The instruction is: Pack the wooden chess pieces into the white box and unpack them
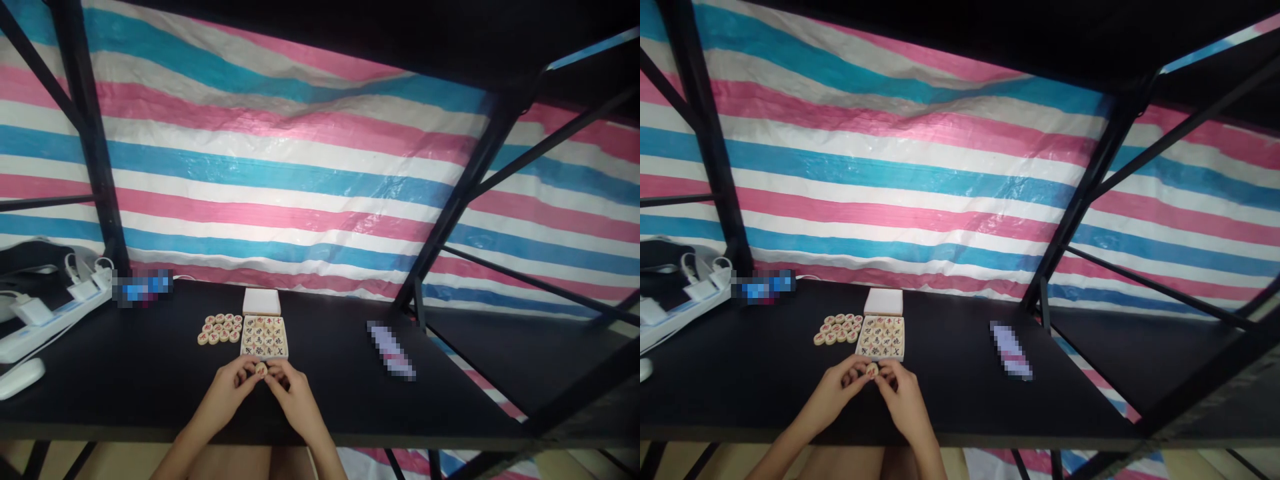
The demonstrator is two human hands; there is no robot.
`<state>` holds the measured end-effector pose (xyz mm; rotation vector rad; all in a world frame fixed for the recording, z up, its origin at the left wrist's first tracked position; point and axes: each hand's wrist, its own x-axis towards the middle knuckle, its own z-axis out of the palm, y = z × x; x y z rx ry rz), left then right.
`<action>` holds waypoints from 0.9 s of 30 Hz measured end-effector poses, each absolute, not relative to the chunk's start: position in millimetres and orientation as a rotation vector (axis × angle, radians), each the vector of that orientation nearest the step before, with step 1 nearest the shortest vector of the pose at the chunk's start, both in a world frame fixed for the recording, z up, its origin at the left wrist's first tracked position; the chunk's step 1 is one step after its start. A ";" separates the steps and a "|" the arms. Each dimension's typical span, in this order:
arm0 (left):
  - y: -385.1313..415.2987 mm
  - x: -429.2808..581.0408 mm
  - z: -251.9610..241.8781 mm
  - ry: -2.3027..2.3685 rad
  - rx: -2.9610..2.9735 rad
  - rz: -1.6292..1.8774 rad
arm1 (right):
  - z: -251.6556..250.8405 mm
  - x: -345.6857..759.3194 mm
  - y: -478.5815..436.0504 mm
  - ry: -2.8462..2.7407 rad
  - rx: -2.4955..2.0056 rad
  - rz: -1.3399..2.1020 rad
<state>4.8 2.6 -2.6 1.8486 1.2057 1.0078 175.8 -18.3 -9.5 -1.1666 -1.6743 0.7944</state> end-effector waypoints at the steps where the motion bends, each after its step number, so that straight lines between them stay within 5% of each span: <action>1: 8.0 1.6 -0.5 1.210 1.868 1.019 | -10.7 176.0 -17.8 -1.661 -1.177 0.781; 5: 46.7 -11.9 13.2 1.371 1.966 1.085 | -16.8 176.5 -15.4 -1.669 -1.222 0.706; 13: 117.7 -2.3 28.8 1.526 2.255 0.680 | -18.9 176.7 -13.5 -1.655 -1.244 0.617; 27: 120.7 -1.8 30.3 1.609 2.600 0.427 | -19.9 177.4 -13.5 -1.665 -1.261 0.615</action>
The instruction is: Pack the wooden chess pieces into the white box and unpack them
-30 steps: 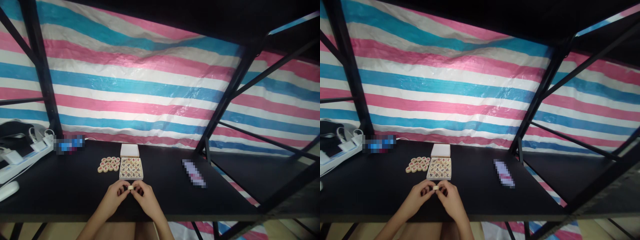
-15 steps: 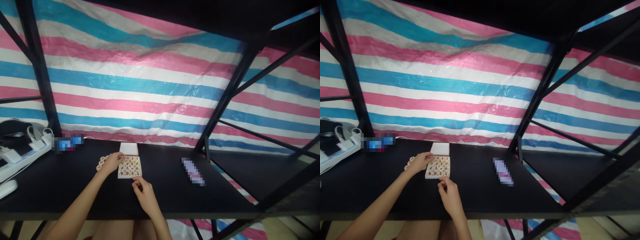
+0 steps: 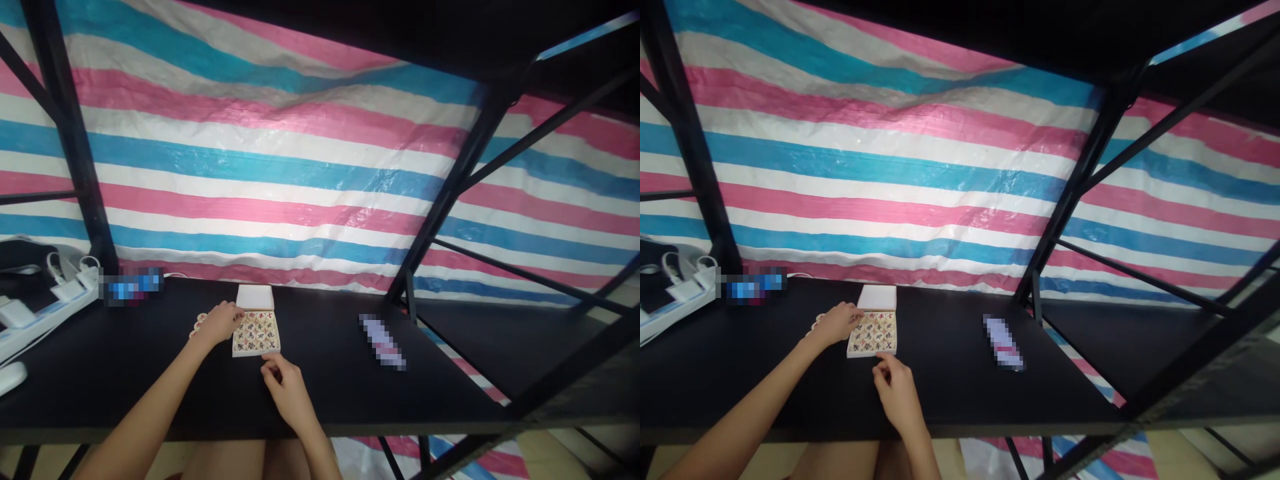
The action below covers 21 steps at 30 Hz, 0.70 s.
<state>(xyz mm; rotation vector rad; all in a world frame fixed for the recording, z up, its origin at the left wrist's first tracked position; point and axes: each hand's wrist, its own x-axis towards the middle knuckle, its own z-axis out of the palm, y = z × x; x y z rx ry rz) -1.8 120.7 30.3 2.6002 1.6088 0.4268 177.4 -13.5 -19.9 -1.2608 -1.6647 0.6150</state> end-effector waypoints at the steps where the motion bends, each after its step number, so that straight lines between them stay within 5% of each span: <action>1: 118.0 -1.5 31.2 1.606 2.610 0.417 | -20.4 177.3 -13.0 -1.666 -1.259 0.616; 21: 44.9 -81.7 16.0 2.097 2.369 0.357 | -21.2 175.6 -12.5 -1.720 -1.310 0.591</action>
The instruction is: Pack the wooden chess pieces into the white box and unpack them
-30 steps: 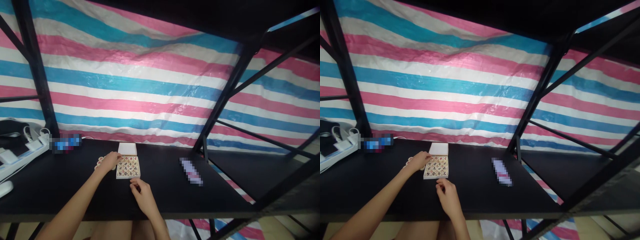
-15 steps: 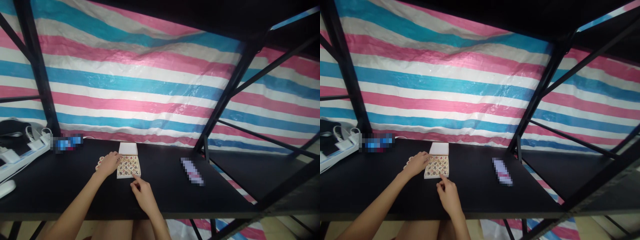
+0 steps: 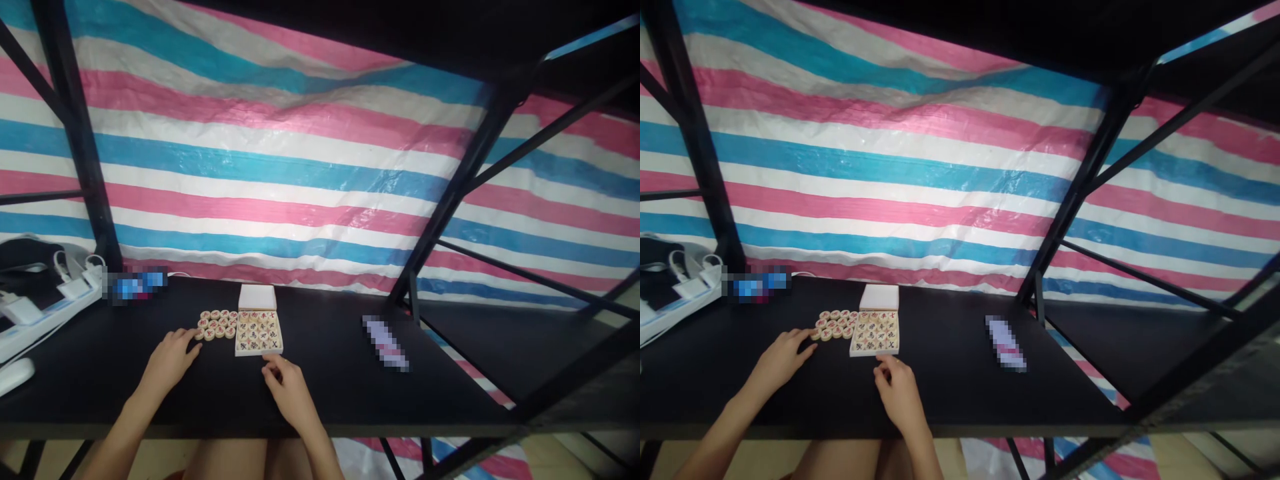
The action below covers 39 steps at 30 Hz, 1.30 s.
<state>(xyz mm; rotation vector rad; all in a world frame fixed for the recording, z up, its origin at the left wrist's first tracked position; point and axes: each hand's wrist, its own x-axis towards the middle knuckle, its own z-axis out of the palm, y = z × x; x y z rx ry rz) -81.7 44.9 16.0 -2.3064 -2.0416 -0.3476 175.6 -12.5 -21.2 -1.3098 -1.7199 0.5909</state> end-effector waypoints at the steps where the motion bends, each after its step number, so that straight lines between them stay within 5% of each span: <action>1: 45.2 -82.1 14.2 -2.041 -2.290 -0.355 | -20.9 175.5 -12.5 -1.719 -1.304 0.593; 10: 13.7 -67.1 2.5 -1.995 -2.514 -1.143 | -18.2 174.7 -16.7 -1.821 -1.277 0.585; 18: 12.7 8.6 -6.0 -1.751 -2.982 -1.462 | -7.6 175.5 -20.1 -1.783 -1.195 0.735; 39: 6.4 7.5 -3.5 -1.898 -3.151 -1.355 | -12.2 176.3 -16.8 -1.728 -1.168 0.701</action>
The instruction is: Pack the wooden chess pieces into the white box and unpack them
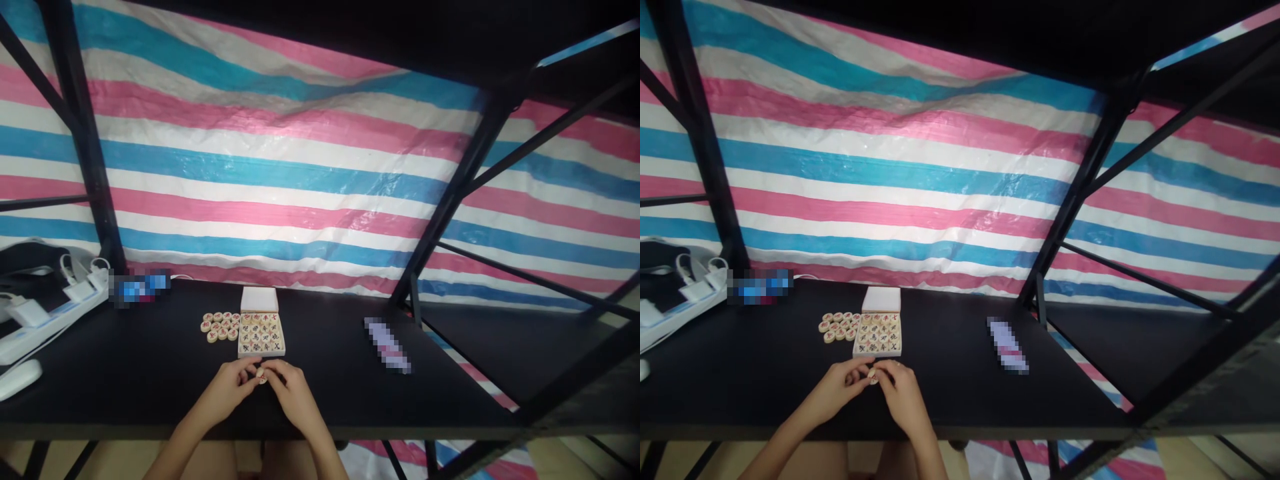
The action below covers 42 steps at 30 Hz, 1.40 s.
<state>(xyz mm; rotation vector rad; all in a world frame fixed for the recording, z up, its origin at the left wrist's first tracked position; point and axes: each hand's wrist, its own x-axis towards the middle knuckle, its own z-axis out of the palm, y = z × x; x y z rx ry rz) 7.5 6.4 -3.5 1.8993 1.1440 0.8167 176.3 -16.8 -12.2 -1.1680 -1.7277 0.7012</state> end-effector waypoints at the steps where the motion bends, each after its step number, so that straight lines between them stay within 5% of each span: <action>1: 6.1 7.6 -2.6 1.125 1.893 0.812 | -13.0 176.4 -16.3 -1.711 -1.183 0.707; 42: 11.8 5.2 -7.0 0.904 1.581 0.864 | -11.2 175.9 -19.7 -1.848 -1.248 0.603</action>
